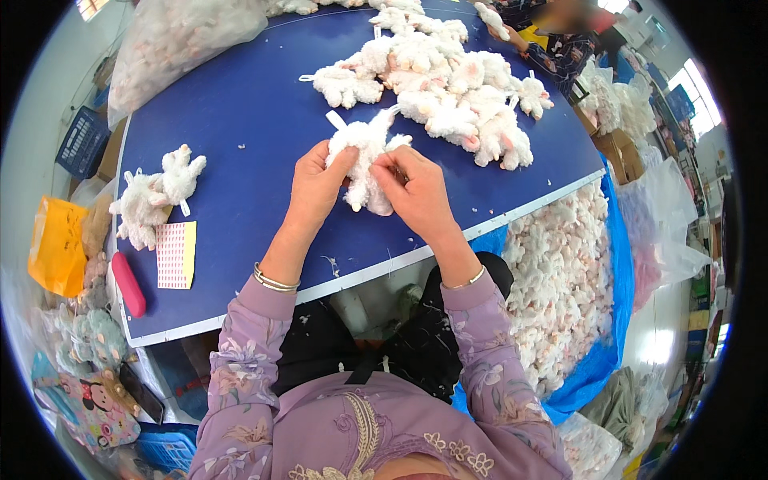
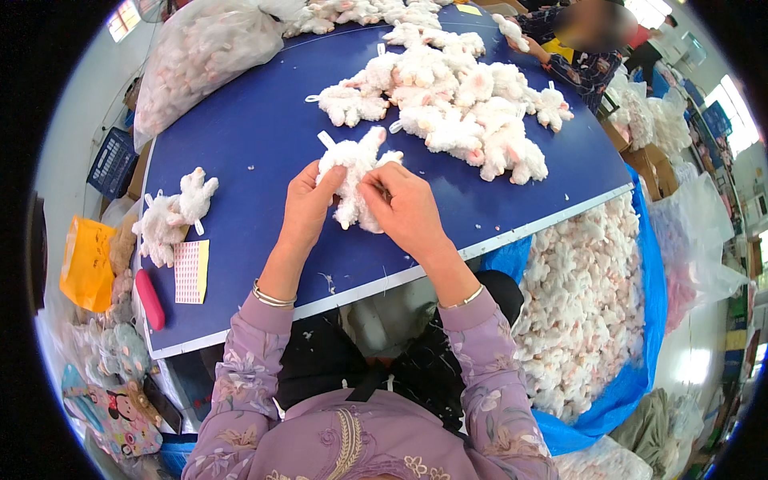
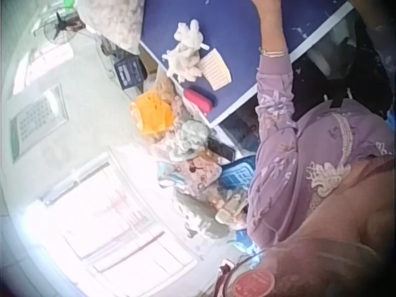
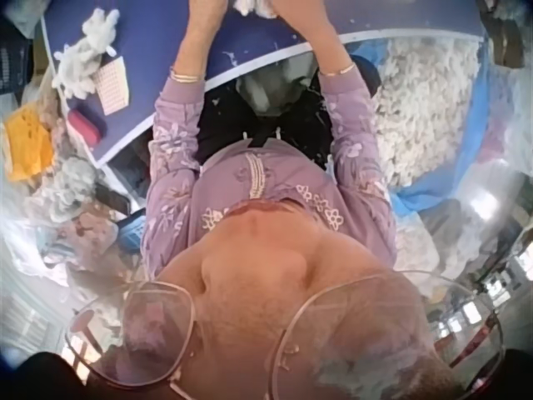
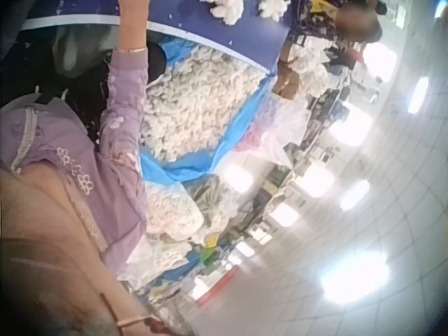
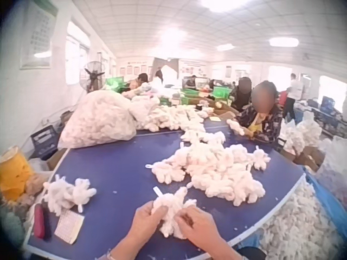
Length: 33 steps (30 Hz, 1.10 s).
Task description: The person trims excess fabric and threads from small white plush toys using scissors. They handle each toy individually, snipping loose threads and adjusting the shape before placing the finished items on the table.
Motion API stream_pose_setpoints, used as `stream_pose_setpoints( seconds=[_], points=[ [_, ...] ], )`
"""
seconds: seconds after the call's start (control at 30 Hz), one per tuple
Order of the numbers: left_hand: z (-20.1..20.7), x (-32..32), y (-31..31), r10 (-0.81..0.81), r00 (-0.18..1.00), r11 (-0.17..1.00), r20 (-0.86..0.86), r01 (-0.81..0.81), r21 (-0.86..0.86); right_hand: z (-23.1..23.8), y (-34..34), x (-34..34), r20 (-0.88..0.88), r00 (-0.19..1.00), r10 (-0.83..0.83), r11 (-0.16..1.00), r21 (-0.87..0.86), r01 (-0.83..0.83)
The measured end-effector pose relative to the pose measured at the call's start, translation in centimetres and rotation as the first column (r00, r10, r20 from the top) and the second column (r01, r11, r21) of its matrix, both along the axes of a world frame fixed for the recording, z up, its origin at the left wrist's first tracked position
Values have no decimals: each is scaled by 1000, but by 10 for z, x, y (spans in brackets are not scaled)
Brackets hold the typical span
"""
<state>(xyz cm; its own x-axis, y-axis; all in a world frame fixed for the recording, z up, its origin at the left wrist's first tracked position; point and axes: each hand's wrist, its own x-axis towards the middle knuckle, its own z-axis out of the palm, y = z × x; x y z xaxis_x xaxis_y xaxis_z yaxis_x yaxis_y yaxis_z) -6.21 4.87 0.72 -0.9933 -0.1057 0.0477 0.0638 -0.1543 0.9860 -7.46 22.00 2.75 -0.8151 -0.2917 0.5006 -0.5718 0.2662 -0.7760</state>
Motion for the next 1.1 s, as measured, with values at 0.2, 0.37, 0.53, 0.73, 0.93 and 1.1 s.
stream_pose_setpoints(
  seconds=[0.2, 0.37, 0.53, 0.73, 0.93, 1.1],
  points=[
    [-7, -2, 2, 10, 999, 973, -32, -2, 229, 16, 36, -19, 415, 908, 59, 916, -383, 116],
    [-10, -4, 4, -35, 998, 922, -56, 54, 384, 7, 17, -4, 565, 769, 301, 937, -325, -128],
    [-4, -2, 3, -57, 998, 855, -16, 57, 515, 0, 24, -9, 605, 693, 392, 911, -361, -200],
    [6, -5, -6, -115, 993, 868, 10, 95, 487, -4, 111, -36, 214, 936, 281, 391, -916, 92],
    [-4, -6, -7, -203, 977, 906, 68, 162, 390, 61, 179, -64, 232, 897, -376, 758, -479, 442],
    [-6, -6, 1, -228, 972, 929, 64, 197, 312, -31, 183, -91, 18, 773, -634, 721, 376, 582]
  ],
)
